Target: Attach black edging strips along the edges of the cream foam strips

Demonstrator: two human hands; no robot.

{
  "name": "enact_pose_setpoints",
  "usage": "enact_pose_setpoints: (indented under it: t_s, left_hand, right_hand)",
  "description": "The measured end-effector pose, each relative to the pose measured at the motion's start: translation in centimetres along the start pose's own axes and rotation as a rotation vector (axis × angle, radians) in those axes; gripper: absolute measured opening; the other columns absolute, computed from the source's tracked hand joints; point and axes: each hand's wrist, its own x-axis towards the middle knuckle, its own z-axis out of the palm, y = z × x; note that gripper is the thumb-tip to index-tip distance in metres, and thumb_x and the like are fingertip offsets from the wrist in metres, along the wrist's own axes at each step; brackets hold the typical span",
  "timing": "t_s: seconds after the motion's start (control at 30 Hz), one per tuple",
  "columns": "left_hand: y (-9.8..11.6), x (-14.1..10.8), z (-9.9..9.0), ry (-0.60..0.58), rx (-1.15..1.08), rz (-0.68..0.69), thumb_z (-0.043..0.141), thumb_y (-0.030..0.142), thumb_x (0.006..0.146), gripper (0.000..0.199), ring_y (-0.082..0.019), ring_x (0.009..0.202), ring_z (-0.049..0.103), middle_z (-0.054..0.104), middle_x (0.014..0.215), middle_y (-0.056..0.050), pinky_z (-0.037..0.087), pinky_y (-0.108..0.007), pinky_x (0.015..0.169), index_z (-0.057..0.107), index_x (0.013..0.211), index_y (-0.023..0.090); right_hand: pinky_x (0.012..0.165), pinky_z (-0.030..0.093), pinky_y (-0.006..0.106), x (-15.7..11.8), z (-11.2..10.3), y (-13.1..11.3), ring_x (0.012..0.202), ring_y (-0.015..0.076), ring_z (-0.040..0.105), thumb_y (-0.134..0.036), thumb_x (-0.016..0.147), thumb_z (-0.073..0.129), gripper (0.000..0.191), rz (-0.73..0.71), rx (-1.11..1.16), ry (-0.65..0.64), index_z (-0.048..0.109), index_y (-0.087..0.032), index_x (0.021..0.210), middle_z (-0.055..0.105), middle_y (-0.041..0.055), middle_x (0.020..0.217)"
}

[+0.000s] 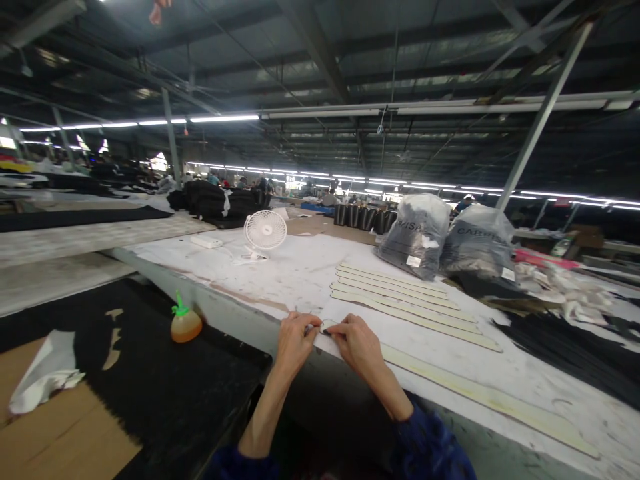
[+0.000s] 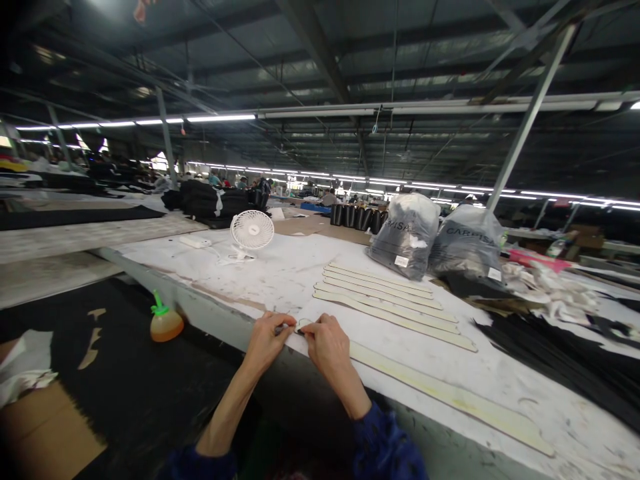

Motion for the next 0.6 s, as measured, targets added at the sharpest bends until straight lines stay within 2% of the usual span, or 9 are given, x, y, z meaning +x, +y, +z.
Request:
enact_pose_setpoints:
  t_s: [0.2, 0.6]
  left_hand:
    - [-0.46, -0.03, 0.34, 0.019, -0.049, 0.004, 0.058, 0.012, 0.077, 0.016, -0.02, 0.089, 0.056, 0.071, 0.085, -0.001, 0.043, -0.035, 0.085, 0.07, 0.083, 0.022]
    - [-0.65, -0.07, 0.29, 0.018, -0.091, 0.019, 0.055, 0.013, 0.079, 0.018, -0.021, 0.091, 0.057, 0.073, 0.088, -0.002, 0.043, -0.038, 0.086, 0.07, 0.086, 0.021]
  right_hand:
    - [0.075, 0.042, 0.027, 0.34, -0.15, -0.62, 0.096, 0.0202, 0.054, -0.025, 0.089, 0.048, 0.028, 0.0, -0.077, 0.0, 0.073, -0.032, 0.101, 0.061, 0.0061, 0.092]
    - [0.072, 0.04, 0.027, 0.99, 0.28, -0.39, 0.095, 0.0197, 0.054, -0.027, 0.089, 0.049, 0.027, -0.022, -0.111, -0.023, 0.073, -0.035, 0.1, 0.06, 0.0055, 0.092]
